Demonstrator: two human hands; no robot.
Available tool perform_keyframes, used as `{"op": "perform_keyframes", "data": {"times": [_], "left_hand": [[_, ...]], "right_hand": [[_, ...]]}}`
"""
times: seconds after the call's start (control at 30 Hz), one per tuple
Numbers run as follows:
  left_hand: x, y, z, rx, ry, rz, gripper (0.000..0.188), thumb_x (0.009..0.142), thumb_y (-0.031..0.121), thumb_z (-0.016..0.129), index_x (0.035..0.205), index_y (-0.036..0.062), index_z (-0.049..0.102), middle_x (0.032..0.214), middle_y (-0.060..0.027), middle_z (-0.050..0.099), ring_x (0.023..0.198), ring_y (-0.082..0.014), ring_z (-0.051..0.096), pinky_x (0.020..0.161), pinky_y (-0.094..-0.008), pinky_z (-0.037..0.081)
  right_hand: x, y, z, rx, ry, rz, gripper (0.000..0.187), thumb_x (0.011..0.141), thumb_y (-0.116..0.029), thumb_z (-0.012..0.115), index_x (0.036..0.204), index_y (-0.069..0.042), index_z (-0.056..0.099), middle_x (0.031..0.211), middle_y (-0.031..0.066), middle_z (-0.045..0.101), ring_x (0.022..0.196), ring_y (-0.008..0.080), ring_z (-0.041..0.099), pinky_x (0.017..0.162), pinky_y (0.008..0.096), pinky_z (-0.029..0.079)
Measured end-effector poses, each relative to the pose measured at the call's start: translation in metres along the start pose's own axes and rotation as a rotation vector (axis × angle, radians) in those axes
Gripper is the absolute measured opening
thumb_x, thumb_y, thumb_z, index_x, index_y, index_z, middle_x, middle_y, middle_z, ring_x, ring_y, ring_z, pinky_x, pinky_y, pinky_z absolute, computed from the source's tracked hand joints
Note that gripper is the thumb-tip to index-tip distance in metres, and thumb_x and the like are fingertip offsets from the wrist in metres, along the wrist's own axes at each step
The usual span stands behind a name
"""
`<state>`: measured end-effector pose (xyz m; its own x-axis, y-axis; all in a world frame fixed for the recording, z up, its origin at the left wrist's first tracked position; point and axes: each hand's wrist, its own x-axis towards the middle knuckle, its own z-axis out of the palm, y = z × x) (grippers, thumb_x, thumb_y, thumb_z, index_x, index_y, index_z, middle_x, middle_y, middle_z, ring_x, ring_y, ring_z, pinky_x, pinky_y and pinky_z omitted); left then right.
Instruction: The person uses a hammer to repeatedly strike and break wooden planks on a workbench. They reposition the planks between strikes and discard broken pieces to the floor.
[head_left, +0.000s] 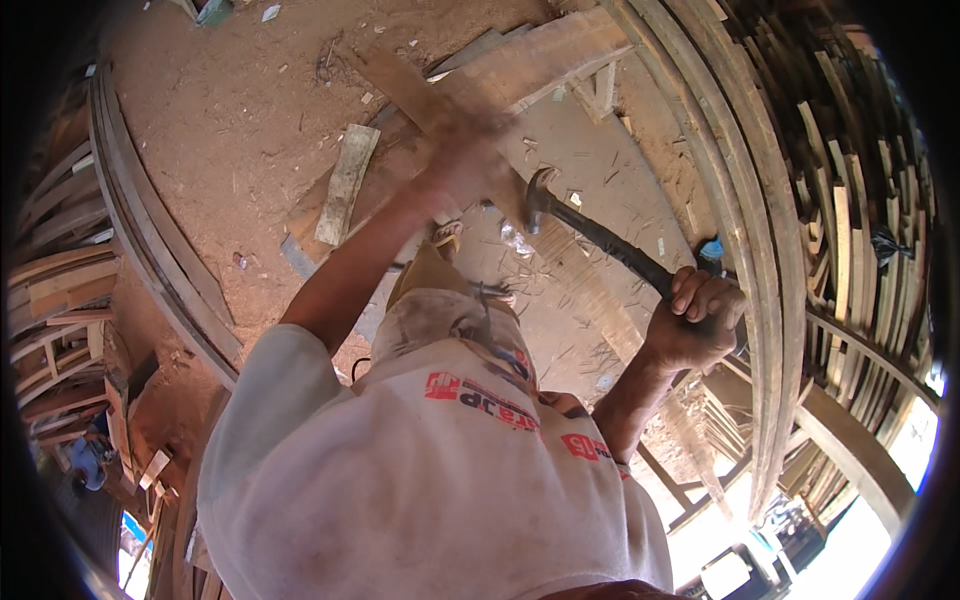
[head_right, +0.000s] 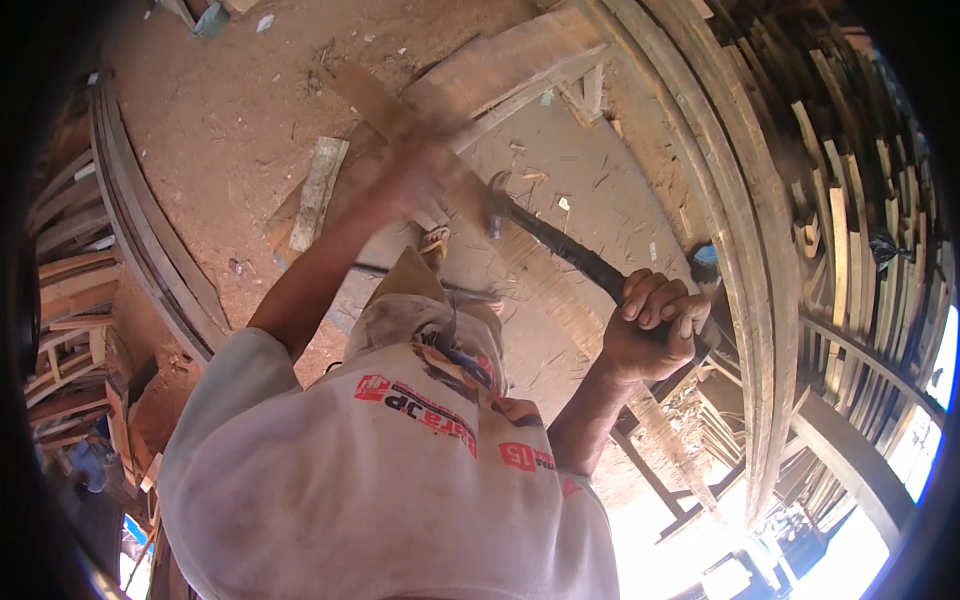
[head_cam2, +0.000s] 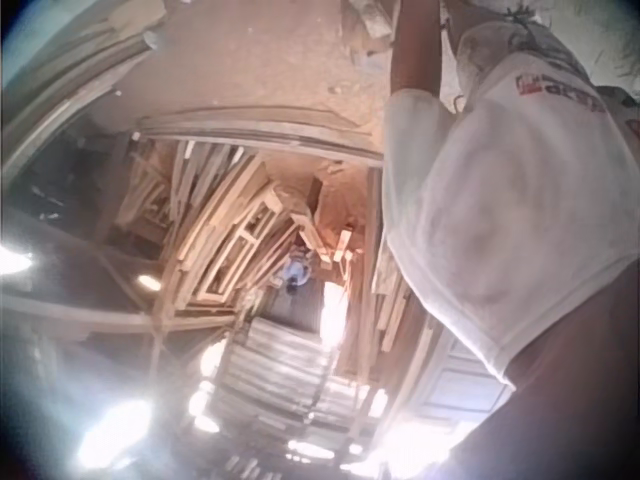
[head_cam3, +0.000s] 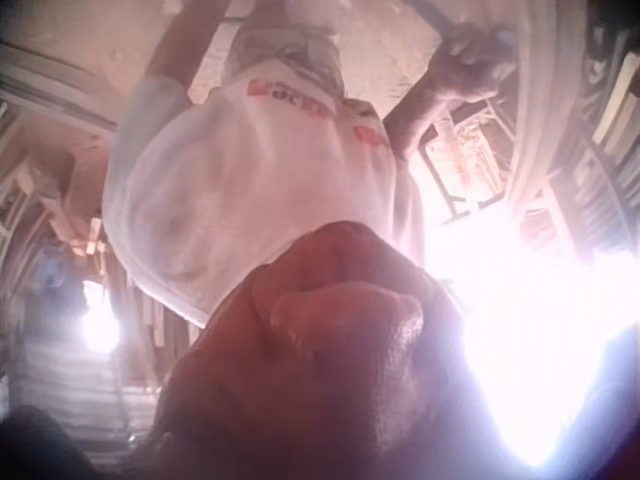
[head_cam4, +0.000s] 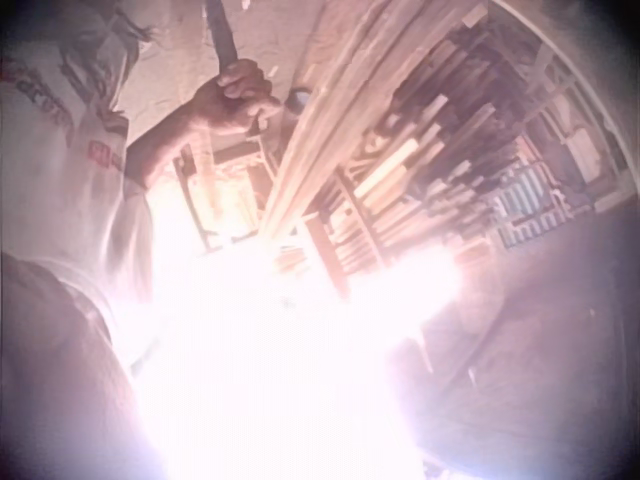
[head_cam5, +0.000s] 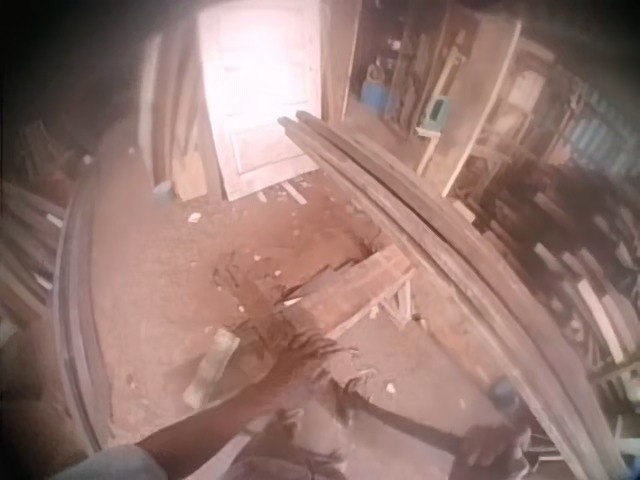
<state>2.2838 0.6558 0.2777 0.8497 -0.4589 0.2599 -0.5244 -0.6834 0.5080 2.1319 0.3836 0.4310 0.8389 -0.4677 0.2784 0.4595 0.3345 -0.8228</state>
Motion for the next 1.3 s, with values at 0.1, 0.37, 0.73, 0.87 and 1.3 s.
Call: {"op": "perform_keyframes", "data": {"times": [0.1, 0.37, 0.73, 0.87, 1.3], "left_hand": [[-0.002, 0.021, 0.010, -0.134, -0.271, 0.134, 0.037, 0.089, 0.018, 0.068, 0.126, 0.0102, 0.063, 0.124, -0.0162, 0.067, 0.127, -0.0340, 0.056, 0.110, -0.0601, 0.032], [0.026, 0.018, -0.008, -0.304, -0.295, 0.201, 0.025, 0.096, 0.015, 0.063, 0.118, 0.0060, 0.067, 0.114, -0.0198, 0.070, 0.111, -0.0364, 0.065, 0.095, -0.0447, 0.050], [0.024, -0.001, -0.021, -0.784, -0.670, -0.238, 0.033, 0.103, 0.028, 0.056, 0.124, 0.0042, 0.064, 0.105, -0.0148, 0.070, 0.098, -0.0230, 0.065, 0.089, -0.0387, 0.050], [0.019, -0.006, -0.015, -0.694, -0.725, -0.109, 0.033, 0.096, 0.023, 0.066, 0.123, 0.0039, 0.065, 0.102, -0.0124, 0.072, 0.095, -0.0190, 0.066, 0.088, -0.0364, 0.051], [0.039, 0.020, -0.022, -0.750, -0.438, -0.231, 0.036, 0.093, 0.025, 0.071, 0.120, 0.0016, 0.067, 0.113, -0.0172, 0.073, 0.103, -0.0253, 0.070, 0.092, -0.0363, 0.052]], "right_hand": [[-0.002, -0.002, 0.005, 0.005, -0.022, 0.001, 0.026, 0.094, -0.026, 0.057, 0.078, -0.010, 0.045, 0.057, 0.0035, 0.039, 0.051, 0.0171, 0.042, 0.063, 0.0371, 0.038], [0.000, -0.004, 0.009, 0.038, -0.032, 0.029, 0.027, 0.094, -0.029, 0.058, 0.078, -0.012, 0.045, 0.056, 0.0014, 0.039, 0.047, 0.0145, 0.040, 0.058, 0.0335, 0.037], [0.013, 0.002, 0.036, -0.085, -0.034, 0.043, 0.029, 0.094, -0.031, 0.059, 0.077, -0.012, 0.044, 0.056, 0.0009, 0.039, 0.046, 0.0132, 0.040, 0.056, 0.0319, 0.037], [0.010, -0.001, 0.037, -0.079, -0.029, 0.042, 0.030, 0.094, -0.030, 0.059, 0.077, -0.012, 0.044, 0.056, 0.0006, 0.038, 0.046, 0.0133, 0.040, 0.056, 0.0324, 0.037], [-0.005, -0.003, 0.024, -0.041, 0.046, -0.011, 0.027, 0.098, -0.029, 0.053, 0.079, -0.012, 0.047, 0.058, -0.0002, 0.038, 0.047, 0.0135, 0.038, 0.057, 0.0328, 0.037]]}}
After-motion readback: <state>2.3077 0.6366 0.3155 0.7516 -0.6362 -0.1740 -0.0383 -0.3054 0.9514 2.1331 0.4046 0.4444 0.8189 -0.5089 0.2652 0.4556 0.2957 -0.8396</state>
